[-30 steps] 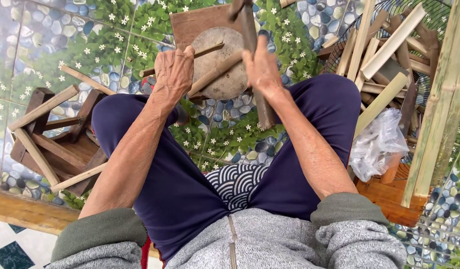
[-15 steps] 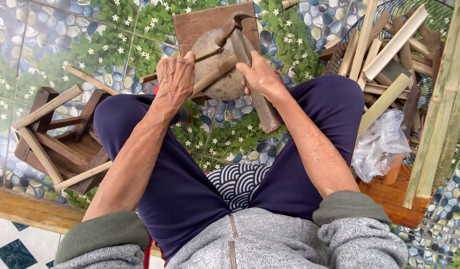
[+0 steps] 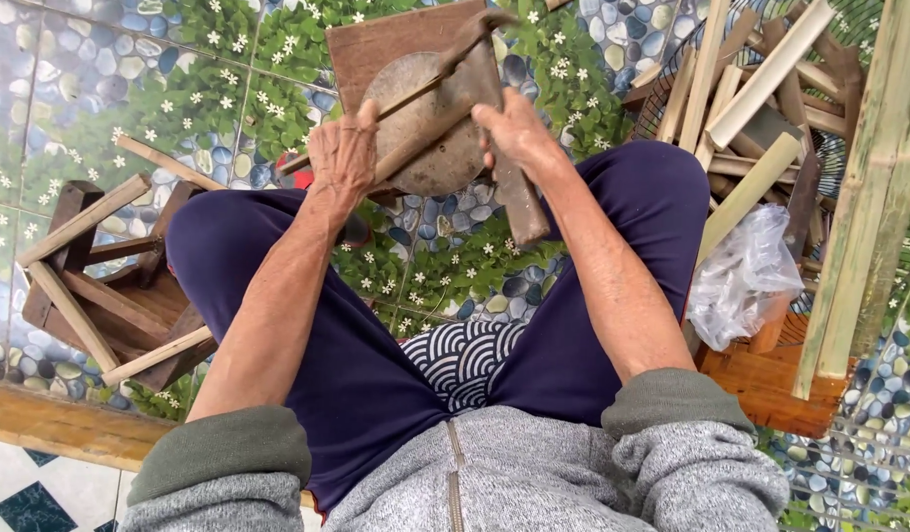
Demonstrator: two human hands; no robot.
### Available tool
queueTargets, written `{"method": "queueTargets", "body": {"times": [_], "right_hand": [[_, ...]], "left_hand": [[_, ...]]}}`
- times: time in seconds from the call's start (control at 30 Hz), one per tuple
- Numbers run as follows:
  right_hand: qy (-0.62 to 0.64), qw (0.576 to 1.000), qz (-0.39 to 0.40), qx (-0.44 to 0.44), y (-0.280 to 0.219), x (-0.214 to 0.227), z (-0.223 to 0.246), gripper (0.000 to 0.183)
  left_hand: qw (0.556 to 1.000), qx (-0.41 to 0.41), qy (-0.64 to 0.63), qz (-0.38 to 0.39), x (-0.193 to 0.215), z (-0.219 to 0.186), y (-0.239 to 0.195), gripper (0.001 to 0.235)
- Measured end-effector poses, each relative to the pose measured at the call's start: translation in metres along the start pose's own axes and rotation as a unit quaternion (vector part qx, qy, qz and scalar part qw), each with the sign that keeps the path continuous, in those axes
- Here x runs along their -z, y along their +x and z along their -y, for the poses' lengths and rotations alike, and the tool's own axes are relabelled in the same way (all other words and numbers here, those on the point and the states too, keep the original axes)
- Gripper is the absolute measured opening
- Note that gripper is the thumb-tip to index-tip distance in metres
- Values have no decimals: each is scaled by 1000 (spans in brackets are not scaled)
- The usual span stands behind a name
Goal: The person sits on the floor and uses a hammer and a wooden wedge to split bamboo strips into smaller pieces. They repeatedly position the bamboo on a wooden block, strike it with the hammer, and separate the split pieces by hand.
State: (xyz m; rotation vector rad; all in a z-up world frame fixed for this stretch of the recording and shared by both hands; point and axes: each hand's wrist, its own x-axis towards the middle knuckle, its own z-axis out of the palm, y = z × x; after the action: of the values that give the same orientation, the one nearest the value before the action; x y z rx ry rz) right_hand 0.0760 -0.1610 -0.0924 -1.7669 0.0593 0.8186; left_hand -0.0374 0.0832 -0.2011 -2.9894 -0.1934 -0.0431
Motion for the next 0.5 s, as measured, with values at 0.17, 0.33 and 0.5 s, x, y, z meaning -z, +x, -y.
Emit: {"method": "queueTargets", "body": {"times": [0.17,0.33,0.5], "right_hand": [[-50,996,41,59,-8,-3,15,26],[-100,993,-25,56,-2,-8,4,35],[-234,971,41,-25,-18,-2,23,17]], "left_hand": [[1000,-1,2,-8,3,2,0,26],[1000,15,-16,-2,1,1,3,16],[1000,-3,1,-5,-9,10,4,17]]}}
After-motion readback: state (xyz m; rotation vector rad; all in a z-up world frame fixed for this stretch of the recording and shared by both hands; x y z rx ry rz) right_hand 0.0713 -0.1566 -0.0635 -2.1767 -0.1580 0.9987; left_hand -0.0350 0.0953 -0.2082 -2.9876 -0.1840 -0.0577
